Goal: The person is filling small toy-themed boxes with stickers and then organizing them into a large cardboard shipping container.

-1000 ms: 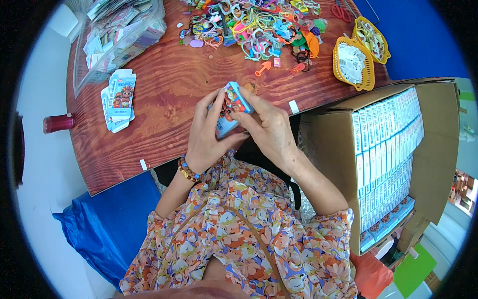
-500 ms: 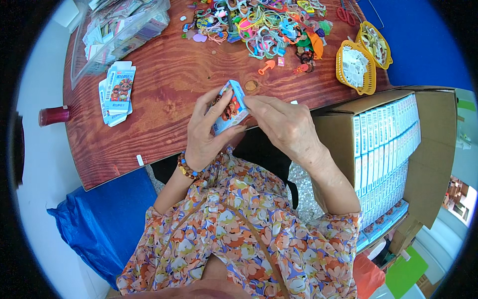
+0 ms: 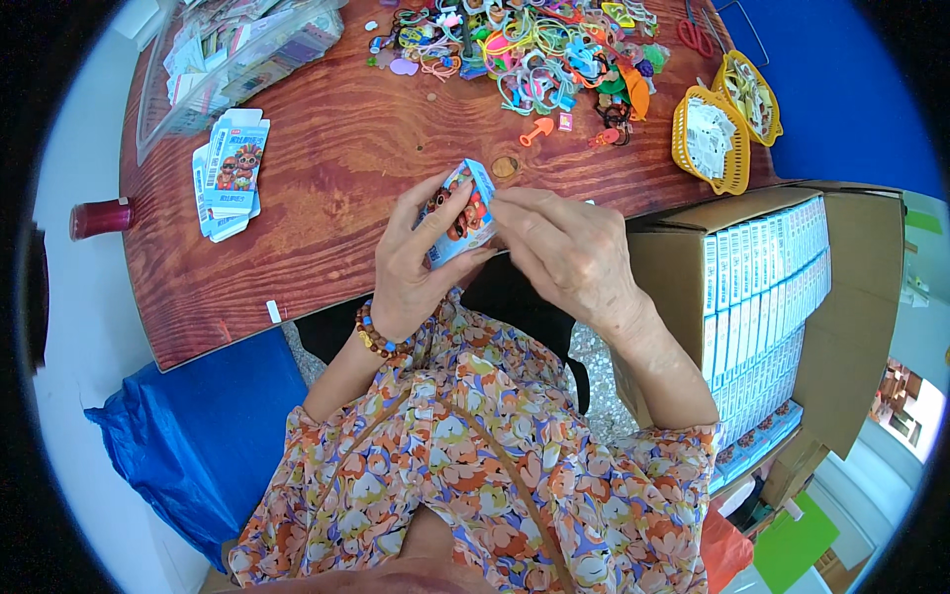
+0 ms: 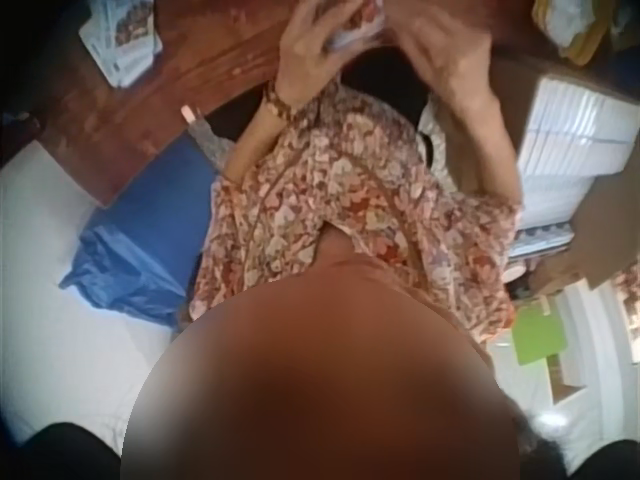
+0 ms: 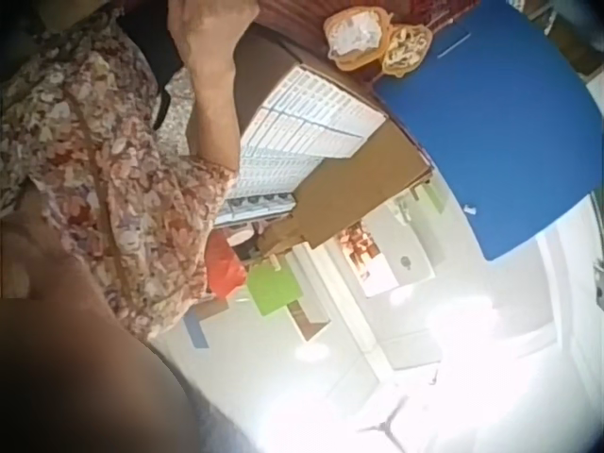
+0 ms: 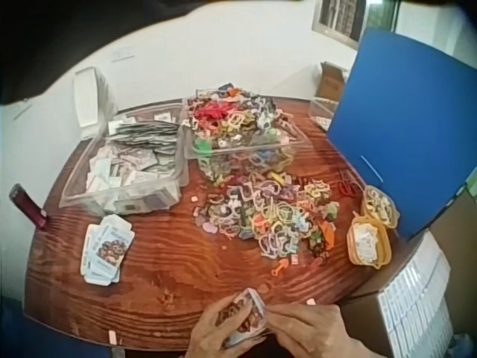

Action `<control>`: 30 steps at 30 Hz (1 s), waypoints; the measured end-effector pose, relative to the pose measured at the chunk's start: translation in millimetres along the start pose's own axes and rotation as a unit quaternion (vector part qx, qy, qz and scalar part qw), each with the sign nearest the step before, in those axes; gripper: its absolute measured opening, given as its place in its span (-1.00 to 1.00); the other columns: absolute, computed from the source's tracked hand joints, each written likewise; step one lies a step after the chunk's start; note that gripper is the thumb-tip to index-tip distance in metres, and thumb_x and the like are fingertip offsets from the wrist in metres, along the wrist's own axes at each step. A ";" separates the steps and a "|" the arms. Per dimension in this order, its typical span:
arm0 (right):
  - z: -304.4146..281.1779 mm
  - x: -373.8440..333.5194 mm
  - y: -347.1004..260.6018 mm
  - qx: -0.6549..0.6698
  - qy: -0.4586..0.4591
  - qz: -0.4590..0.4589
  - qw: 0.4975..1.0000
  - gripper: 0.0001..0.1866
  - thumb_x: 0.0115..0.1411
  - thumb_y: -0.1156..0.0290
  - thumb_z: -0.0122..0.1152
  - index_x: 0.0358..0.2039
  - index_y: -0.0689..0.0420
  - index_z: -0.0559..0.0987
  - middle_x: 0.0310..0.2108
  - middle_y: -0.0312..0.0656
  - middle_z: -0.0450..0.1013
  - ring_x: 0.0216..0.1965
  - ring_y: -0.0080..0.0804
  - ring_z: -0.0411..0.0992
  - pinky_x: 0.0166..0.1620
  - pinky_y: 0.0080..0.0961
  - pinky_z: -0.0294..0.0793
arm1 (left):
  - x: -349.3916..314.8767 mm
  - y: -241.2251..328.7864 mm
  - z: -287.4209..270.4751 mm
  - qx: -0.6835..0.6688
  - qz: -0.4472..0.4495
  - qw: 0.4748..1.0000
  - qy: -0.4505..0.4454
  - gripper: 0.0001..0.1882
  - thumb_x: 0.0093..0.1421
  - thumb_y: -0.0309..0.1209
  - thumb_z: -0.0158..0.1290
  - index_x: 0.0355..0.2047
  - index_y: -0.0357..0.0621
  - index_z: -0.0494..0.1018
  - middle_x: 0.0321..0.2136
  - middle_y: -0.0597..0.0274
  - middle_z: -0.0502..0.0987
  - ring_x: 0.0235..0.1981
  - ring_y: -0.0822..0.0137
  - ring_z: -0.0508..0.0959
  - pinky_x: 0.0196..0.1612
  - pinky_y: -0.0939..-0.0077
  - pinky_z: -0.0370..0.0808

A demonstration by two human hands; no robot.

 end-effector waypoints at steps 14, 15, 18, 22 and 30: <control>1.3 5.6 12.9 0.257 0.027 0.190 0.947 -0.71 0.26 0.52 0.17 -0.02 0.28 0.60 0.03 0.01 0.51 0.04 -0.28 0.48 0.09 -0.39 0.44 | 9.8 2.8 3.0 0.046 0.034 0.997 0.051 -0.24 -0.07 -0.38 0.40 0.20 -0.04 0.44 0.15 -0.09 0.35 0.09 -0.07 0.43 0.10 0.13 0.43; -1.3 8.6 12.9 0.239 0.035 0.184 0.953 -0.69 0.26 0.50 0.16 0.00 0.28 0.59 0.05 0.00 0.50 0.08 -0.27 0.46 0.14 -0.36 0.40 | 10.1 3.8 2.8 0.051 0.059 0.996 0.054 -0.22 -0.07 -0.39 0.40 0.22 -0.04 0.42 0.16 -0.09 0.34 0.10 -0.08 0.43 0.11 0.13 0.43; 6.0 8.1 -1.0 0.104 0.000 0.122 0.987 -0.53 0.22 0.43 0.24 0.14 0.25 0.50 0.18 0.03 0.42 0.16 -0.12 0.44 0.16 -0.30 0.43 | 9.1 7.1 0.4 0.068 0.062 0.994 0.057 -0.23 -0.06 -0.39 0.40 0.22 -0.04 0.42 0.17 -0.10 0.33 0.10 -0.09 0.42 0.12 0.12 0.41; 14.8 0.4 -2.0 -0.013 -0.015 0.081 0.997 -0.40 0.19 0.33 0.29 0.21 0.26 0.41 0.24 0.08 0.35 0.16 0.02 0.43 0.09 -0.26 0.51 | 7.8 3.1 8.6 0.075 0.074 0.993 0.046 -0.25 -0.02 -0.44 0.37 0.23 -0.07 0.41 0.18 -0.09 0.32 0.12 -0.09 0.39 0.15 0.11 0.36; 17.1 -9.4 9.6 0.246 0.031 0.244 0.938 -0.46 0.22 0.32 0.31 0.14 0.29 0.40 -0.02 0.06 0.50 -0.04 -0.18 0.56 0.03 -0.33 0.51 | 8.1 5.2 10.0 0.111 0.062 0.991 0.029 -0.34 0.21 -0.33 0.23 0.28 -0.21 0.30 0.24 -0.13 0.18 0.21 -0.08 0.28 0.22 0.11 0.27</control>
Point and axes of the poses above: each hand's wrist, its own x-axis towards the middle knuckle, its own z-axis out of the palm, y = z × x, the point moved 4 cm from there along x, towards the middle knuckle
